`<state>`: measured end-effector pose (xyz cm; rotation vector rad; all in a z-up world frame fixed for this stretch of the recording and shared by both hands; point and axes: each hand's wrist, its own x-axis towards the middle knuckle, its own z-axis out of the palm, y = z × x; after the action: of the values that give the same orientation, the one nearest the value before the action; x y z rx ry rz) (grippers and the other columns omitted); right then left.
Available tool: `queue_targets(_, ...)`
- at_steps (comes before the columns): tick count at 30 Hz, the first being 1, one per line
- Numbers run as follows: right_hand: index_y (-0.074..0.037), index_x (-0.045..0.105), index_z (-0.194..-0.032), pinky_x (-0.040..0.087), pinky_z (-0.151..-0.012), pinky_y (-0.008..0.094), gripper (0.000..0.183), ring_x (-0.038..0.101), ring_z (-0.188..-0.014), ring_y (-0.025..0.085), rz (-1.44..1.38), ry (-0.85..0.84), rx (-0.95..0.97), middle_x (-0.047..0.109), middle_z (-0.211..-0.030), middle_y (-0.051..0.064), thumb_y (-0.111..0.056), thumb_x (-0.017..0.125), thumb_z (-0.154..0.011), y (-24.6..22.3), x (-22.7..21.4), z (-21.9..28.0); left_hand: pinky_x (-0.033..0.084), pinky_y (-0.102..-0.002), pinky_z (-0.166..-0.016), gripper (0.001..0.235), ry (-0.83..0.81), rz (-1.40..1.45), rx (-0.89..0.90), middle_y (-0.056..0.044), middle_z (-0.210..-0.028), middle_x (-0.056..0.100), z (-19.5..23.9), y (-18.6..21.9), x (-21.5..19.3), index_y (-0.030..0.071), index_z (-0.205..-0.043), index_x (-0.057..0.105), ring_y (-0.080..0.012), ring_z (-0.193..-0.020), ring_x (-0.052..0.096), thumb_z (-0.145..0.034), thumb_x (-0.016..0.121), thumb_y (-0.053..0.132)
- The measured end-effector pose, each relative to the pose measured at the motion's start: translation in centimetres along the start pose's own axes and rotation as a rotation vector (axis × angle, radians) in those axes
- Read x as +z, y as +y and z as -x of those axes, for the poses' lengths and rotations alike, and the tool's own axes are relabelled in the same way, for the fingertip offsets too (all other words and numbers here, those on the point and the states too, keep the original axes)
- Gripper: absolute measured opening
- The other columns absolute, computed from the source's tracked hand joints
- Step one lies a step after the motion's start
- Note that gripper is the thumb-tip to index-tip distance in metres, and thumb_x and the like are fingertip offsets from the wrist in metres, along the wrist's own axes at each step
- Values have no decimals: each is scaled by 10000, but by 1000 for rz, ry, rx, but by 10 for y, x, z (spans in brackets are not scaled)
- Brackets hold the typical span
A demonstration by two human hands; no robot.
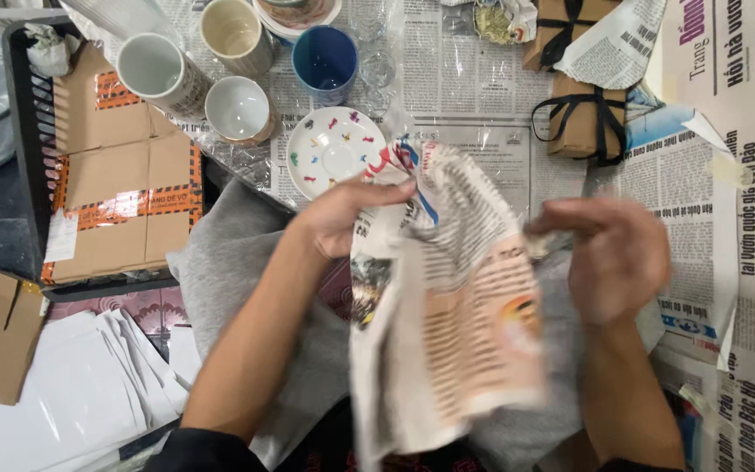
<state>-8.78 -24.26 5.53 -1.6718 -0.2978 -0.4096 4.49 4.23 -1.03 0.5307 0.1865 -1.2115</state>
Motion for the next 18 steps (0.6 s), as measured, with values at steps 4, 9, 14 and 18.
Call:
queue_targets(4, -47, 575, -1251, 545, -1038, 492, 258, 641, -1199, 399, 825, -166, -534, 628, -1275, 210, -256, 597, -1101, 16, 18, 12, 635, -363, -842, 292, -54, 149, -64, -192, -1094, 742, -17, -26, -11, -114, -1214, 641, -235, -927, 758, -1002, 640, 87)
queue_targets(9, -247, 590, -1347, 359, -1225, 553, 335, 484, -1367, 355, 854, -312, -712, 536, -1409, 81, -382, 684, -1056, 33, 37, 16, 659, -393, -729, 462, -175, 201, -163, -241, -1075, 725, -29, -52, -18, -147, -1256, 556, -299, -875, 774, -880, 655, 103)
queue_targets(14, -271, 604, -1337, 325, -1216, 548, 327, 485, -1354, 367, 811, -255, -734, 541, -1407, 74, -413, 610, -1043, 24, 45, 2, 647, -378, -714, 498, 13, -54, -60, -279, -1156, 695, -25, -39, -7, -157, -1348, 478, -309, -931, 755, -953, 673, 77)
queue_targets(18, -227, 650, -1298, 402, -1178, 517, 355, 533, -1315, 326, 789, -283, -753, 617, -1329, 44, -401, 644, -988, 17, 50, -3, 673, -358, -698, 474, 187, -180, 3, -226, -1162, 687, -11, -33, 8, -12, -1362, 467, -262, -950, 741, -932, 636, 95)
